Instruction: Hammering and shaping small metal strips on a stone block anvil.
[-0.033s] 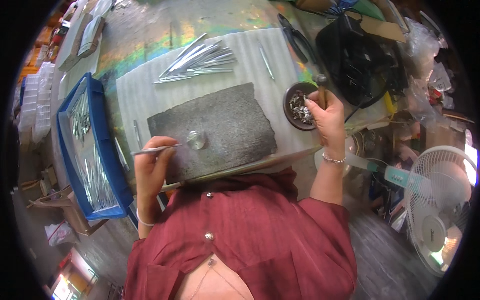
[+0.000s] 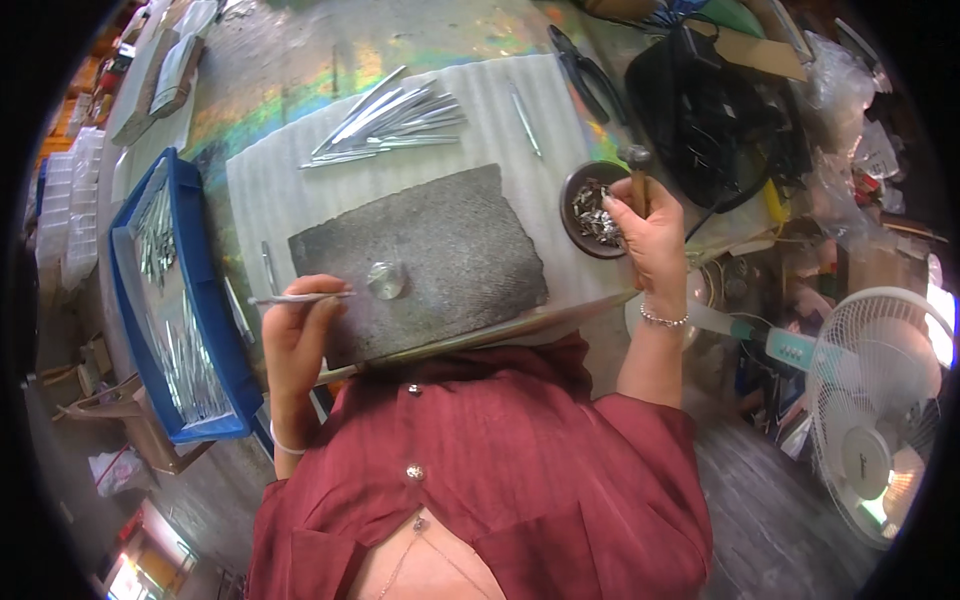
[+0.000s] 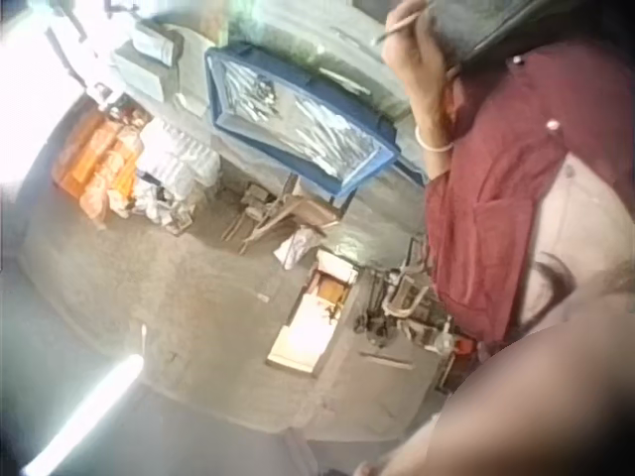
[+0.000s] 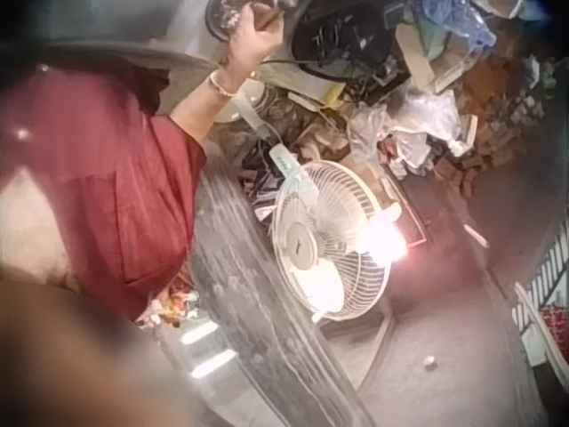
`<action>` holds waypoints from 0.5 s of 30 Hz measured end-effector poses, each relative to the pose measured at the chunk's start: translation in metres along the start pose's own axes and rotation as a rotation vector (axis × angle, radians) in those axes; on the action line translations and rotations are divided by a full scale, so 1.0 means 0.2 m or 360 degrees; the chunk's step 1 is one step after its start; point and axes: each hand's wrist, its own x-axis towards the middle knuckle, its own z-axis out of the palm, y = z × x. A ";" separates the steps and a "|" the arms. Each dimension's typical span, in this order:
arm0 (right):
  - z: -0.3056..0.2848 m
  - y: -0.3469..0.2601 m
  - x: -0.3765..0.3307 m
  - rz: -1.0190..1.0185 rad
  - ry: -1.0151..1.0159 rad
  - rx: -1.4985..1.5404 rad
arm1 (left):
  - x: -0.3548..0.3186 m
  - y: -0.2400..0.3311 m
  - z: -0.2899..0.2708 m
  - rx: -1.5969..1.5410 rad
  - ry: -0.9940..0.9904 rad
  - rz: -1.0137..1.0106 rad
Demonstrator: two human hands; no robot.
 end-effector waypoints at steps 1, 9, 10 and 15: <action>0.02 -0.04 -0.03 0.0013 -0.0050 0.0068 | -0.02 0.02 0.01 -0.0194 0.0030 -0.0098; 0.28 -0.25 -0.28 0.0126 -0.0601 0.0325 | -0.05 0.04 0.08 -0.1110 -0.0164 -0.0206; 0.32 -0.26 -0.30 0.0139 -0.0625 0.0333 | -0.03 0.05 0.10 -0.1100 -0.0141 -0.0219; 0.49 -0.33 -0.39 0.0315 -0.1091 0.0484 | 0.00 0.05 0.15 -0.1788 -0.0300 -0.0394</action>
